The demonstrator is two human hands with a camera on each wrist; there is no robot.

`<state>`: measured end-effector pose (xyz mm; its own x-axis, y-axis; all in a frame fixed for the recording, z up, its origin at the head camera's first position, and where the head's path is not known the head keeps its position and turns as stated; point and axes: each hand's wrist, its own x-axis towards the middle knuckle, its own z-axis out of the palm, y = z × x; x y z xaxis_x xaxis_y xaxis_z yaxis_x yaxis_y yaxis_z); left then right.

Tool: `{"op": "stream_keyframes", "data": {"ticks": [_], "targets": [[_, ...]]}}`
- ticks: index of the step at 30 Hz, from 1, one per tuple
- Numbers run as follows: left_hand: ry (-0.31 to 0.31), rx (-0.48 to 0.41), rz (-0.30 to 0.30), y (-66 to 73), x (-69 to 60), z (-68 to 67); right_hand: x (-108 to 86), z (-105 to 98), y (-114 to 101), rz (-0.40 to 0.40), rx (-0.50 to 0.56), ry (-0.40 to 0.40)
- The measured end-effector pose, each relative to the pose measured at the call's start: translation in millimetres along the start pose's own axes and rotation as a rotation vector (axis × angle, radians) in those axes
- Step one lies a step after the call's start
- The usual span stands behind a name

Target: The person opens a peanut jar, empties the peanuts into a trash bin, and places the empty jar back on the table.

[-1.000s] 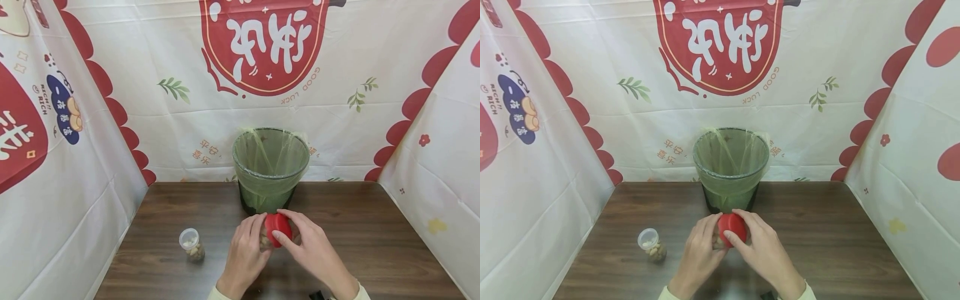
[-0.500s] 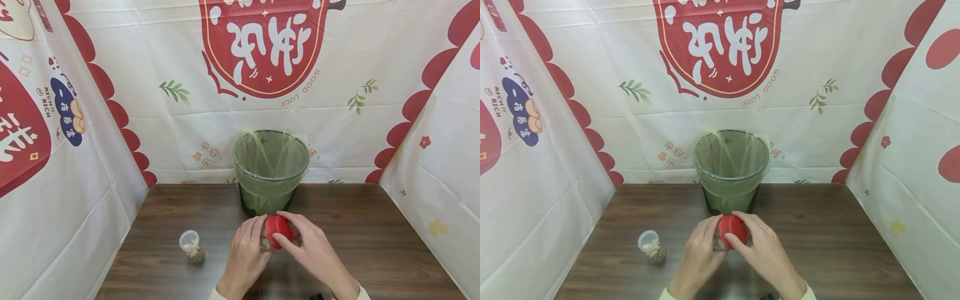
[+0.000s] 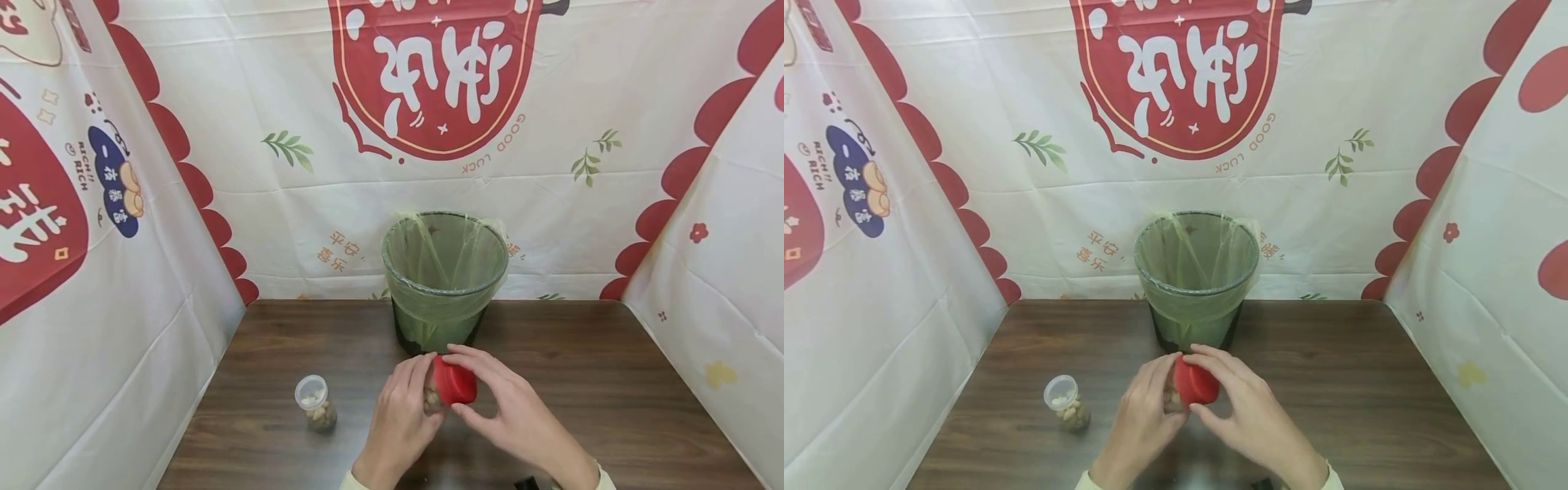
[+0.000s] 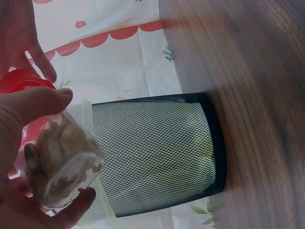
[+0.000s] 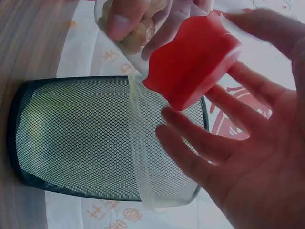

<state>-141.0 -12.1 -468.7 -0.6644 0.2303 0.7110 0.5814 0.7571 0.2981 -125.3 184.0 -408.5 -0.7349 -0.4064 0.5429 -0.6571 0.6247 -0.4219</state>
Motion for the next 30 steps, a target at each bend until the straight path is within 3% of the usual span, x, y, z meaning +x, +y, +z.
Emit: {"op": "stream_keyframes", "data": {"ticks": [5,12,15,20,27,30], "targets": [[0.021,0.025,0.01,0.6,1.7,-0.2,3.0,-0.2,-2.0,0.142,-0.035,-0.036],[0.042,0.061,0.021,0.2,0.8,0.2,9.4,-0.4,-7.6,0.492,0.087,-0.131],[0.031,0.072,0.017,0.0,0.6,0.6,10.2,4.1,-7.2,0.52,0.102,-0.106],[0.022,0.076,0.016,-1.3,0.4,1.5,7.7,8.2,-3.8,0.464,0.109,-0.064],[0.007,0.051,-0.014,-4.2,-1.8,3.5,0.4,7.6,6.2,0.127,0.086,-0.018],[-0.001,0.041,-0.043,-5.5,-3.8,4.4,-0.2,5.4,9.6,0.035,0.073,-0.006]]}}
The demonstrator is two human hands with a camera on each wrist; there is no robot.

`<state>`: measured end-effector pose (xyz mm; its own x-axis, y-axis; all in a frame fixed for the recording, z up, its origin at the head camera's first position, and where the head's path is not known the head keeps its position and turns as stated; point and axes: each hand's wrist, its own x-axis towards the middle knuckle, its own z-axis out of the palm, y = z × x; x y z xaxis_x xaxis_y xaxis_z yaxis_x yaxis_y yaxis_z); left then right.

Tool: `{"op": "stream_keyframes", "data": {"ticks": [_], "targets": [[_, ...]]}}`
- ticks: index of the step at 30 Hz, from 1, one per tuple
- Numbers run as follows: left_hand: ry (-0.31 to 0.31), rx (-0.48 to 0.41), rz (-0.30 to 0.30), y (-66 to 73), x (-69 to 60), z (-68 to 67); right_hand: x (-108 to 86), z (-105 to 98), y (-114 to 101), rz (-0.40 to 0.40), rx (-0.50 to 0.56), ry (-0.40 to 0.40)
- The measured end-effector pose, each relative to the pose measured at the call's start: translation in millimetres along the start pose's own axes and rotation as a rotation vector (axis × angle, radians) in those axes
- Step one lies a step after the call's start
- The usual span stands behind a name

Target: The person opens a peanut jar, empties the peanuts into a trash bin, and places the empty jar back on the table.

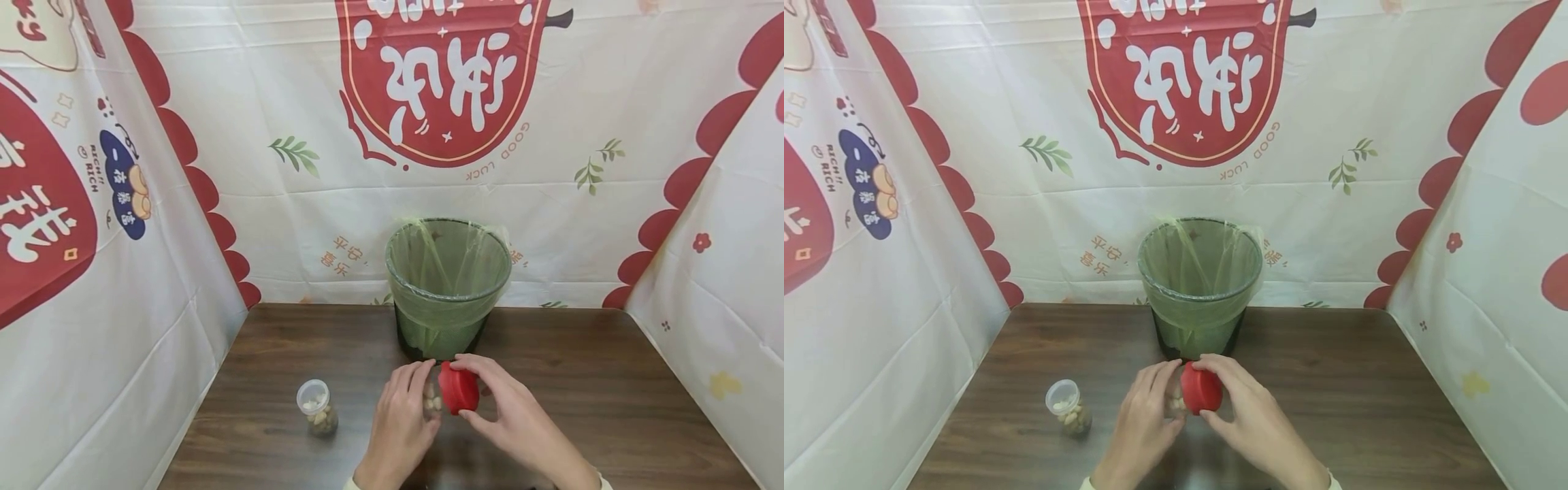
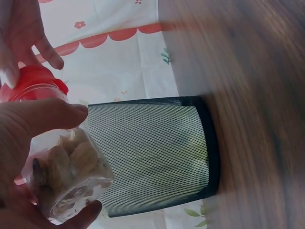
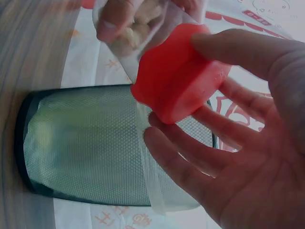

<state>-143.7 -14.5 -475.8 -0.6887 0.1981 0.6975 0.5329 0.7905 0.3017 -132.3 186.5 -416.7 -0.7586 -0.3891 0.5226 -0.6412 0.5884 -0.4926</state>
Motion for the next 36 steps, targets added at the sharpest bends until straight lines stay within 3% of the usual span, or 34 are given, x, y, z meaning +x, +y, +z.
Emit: {"op": "stream_keyframes", "data": {"ticks": [11,20,24,30,36], "targets": [[0.04,-0.086,-0.089,-2.9,-0.1,-0.3,-2.2,-15.8,9.8,-0.068,-0.051,0.065],[0.096,-0.177,-0.149,-10.6,5.7,-8.9,-11.0,-40.6,27.0,-0.011,-0.165,0.085],[0.091,-0.189,-0.24,-15.1,7.8,-13.0,-16.5,-53.1,38.2,0.02,-0.223,0.081],[0.033,-0.276,-0.405,-20.9,9.9,-20.7,-26.5,-68.4,62.3,0.093,-0.314,0.066],[0.008,-0.318,-0.493,-29.0,8.8,-26.0,-41.5,-73.2,87.9,0.197,-0.372,0.041]]}}
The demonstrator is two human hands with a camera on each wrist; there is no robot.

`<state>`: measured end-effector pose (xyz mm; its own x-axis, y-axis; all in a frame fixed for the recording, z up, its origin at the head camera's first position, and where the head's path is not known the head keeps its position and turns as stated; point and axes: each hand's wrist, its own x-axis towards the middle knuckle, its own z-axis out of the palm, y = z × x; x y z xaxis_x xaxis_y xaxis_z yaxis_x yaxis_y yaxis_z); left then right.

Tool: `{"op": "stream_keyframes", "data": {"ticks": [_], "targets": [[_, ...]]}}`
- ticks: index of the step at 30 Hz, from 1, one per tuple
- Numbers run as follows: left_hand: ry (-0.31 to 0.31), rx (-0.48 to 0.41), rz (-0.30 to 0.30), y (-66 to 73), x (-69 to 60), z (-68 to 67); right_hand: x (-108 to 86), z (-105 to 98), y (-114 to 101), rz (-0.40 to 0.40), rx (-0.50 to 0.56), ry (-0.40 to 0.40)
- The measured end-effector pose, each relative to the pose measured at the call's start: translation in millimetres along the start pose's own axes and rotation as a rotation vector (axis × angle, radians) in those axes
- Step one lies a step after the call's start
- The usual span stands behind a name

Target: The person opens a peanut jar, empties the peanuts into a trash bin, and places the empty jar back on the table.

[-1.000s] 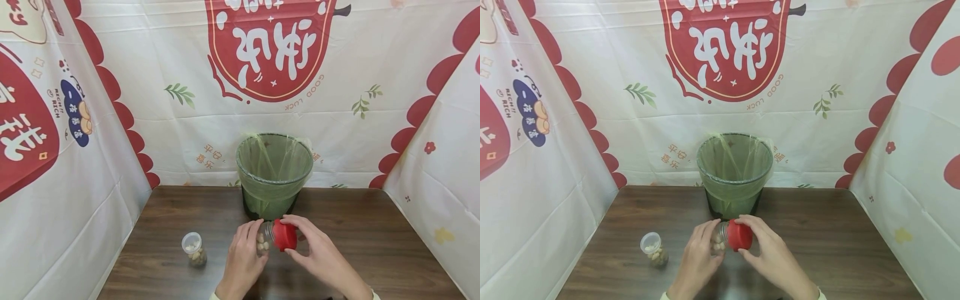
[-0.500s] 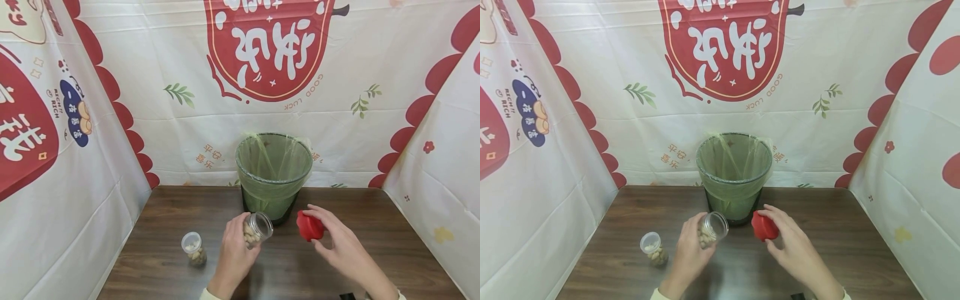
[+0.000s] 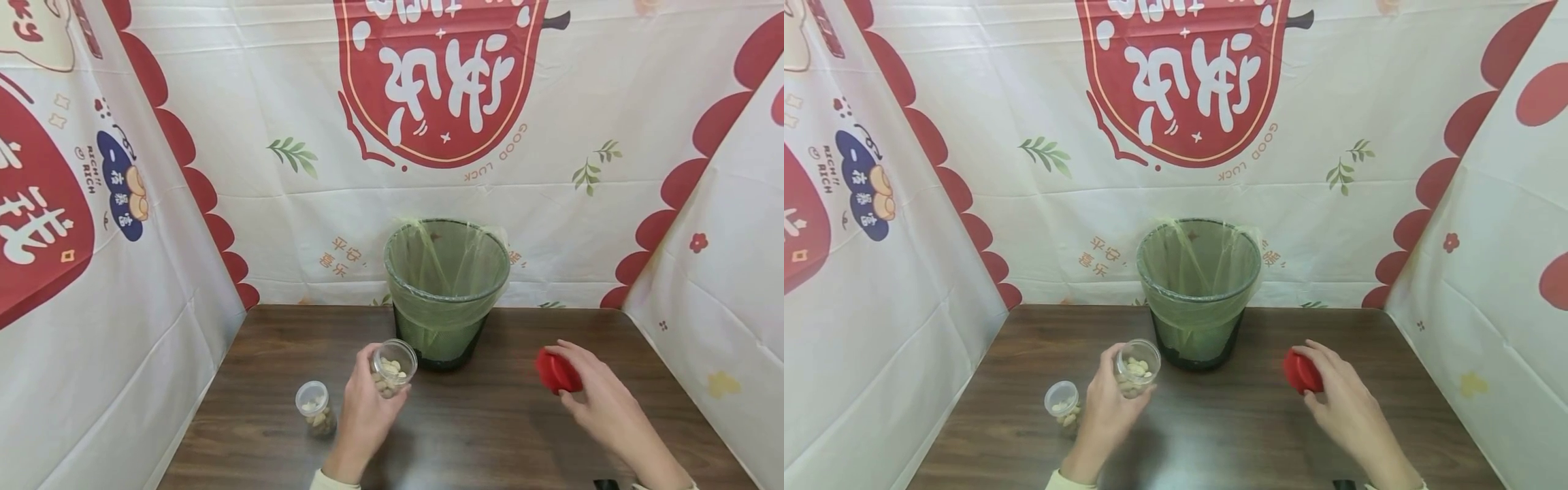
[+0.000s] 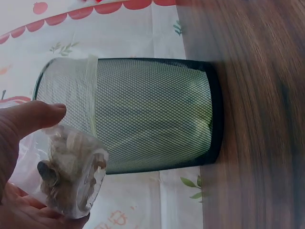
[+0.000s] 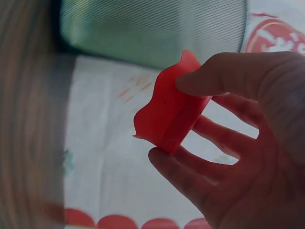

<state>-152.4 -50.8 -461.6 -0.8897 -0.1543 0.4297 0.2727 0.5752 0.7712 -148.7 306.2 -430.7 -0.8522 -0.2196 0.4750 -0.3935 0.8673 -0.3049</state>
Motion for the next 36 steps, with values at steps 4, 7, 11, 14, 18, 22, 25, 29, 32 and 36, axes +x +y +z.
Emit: {"op": "stream_keyframes", "data": {"ticks": [4,7,11,14,18,22,25,29,32,36], "targets": [[0.009,-0.01,-0.037,-4.9,0.9,-3.2,-7.4,5.4,15.9,0.097,-0.038,-0.107],[0.021,-0.018,-0.059,-8.2,2.1,-5.0,-12.4,12.0,28.0,0.144,-0.054,-0.171],[0.027,-0.019,-0.079,-12.2,3.2,-7.7,-20.7,25.0,45.3,0.174,-0.043,-0.211],[0.029,-0.02,-0.086,-15.5,3.3,-9.5,-26.8,34.5,55.6,0.193,-0.023,-0.239],[0.037,-0.035,-0.077,-19.0,3.9,-11.0,-31.5,43.5,64.8,0.238,-0.02,-0.298],[0.048,-0.042,-0.06,-21.8,5.2,-11.9,-35.9,49.5,72.1,0.284,-0.036,-0.377],[0.066,-0.018,-0.039,-24.8,6.8,-13.1,-39.8,52.6,75.8,0.3,-0.043,-0.411],[0.099,0.001,-0.023,-29.4,11.2,-17.9,-42.6,56.1,78.6,0.317,-0.045,-0.441],[0.108,-0.006,-0.026,-31.5,14.7,-23.6,-43.7,58.5,79.7,0.338,-0.045,-0.474],[0.1,-0.016,-0.015,-31.4,19.3,-30.6,-45.1,59.8,79.8,0.354,-0.046,-0.503]]}}
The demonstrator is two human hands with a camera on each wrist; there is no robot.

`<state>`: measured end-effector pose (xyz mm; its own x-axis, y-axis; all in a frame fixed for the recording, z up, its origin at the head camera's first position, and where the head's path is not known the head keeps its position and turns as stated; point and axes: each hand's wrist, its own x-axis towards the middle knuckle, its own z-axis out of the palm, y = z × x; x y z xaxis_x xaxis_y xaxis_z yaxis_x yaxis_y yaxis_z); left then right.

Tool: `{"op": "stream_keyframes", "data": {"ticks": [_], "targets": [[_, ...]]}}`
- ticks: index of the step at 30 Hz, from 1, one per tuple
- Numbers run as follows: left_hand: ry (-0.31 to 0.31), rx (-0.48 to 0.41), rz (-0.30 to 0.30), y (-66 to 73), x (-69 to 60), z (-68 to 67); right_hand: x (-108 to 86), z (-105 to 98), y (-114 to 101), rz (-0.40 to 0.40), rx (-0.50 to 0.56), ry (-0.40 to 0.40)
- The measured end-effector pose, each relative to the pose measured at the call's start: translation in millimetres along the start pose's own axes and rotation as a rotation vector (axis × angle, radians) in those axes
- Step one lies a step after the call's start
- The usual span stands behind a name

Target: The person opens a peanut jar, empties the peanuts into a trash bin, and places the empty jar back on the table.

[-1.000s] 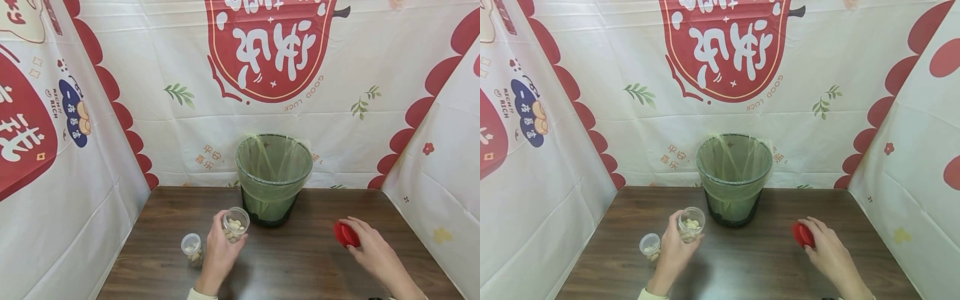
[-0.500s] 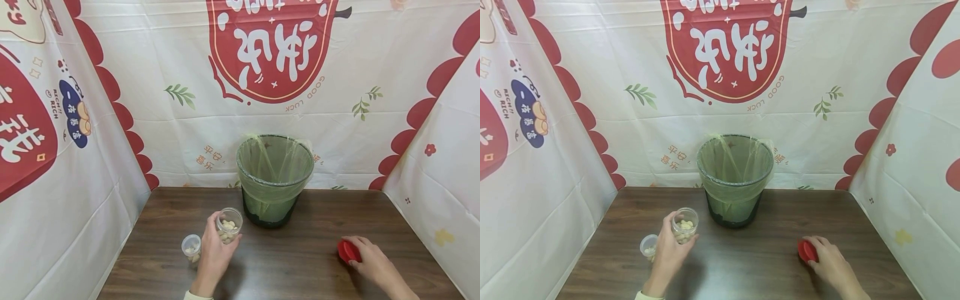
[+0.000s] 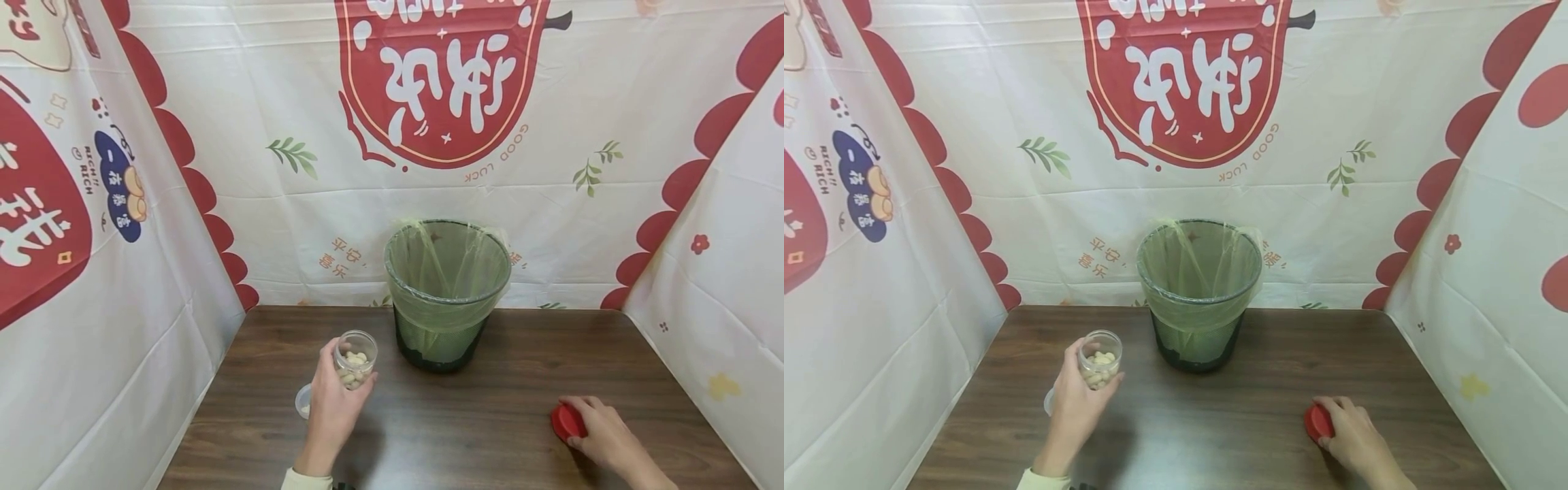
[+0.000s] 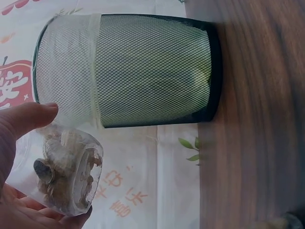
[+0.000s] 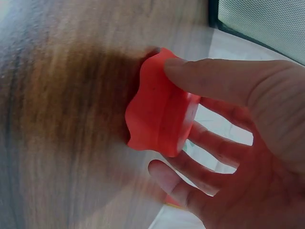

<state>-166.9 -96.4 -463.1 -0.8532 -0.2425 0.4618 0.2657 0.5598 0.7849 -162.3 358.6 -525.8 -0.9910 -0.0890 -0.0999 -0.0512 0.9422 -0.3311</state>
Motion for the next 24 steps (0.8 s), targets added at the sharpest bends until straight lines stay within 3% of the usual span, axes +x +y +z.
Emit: {"op": "stream_keyframes", "data": {"ticks": [7,15,24], "targets": [[-0.029,-0.033,0.007,5.9,10.5,-8.7,2.2,-7.3,1.4,-0.064,-0.024,0.046],[-0.118,-0.036,0.02,16.9,35.0,-25.0,12.8,-50.0,-6.9,-0.164,-0.025,0.117],[-0.166,-0.007,0.165,36.4,67.4,-37.0,21.8,-105.7,-33.8,-0.257,-0.062,0.202]]}}
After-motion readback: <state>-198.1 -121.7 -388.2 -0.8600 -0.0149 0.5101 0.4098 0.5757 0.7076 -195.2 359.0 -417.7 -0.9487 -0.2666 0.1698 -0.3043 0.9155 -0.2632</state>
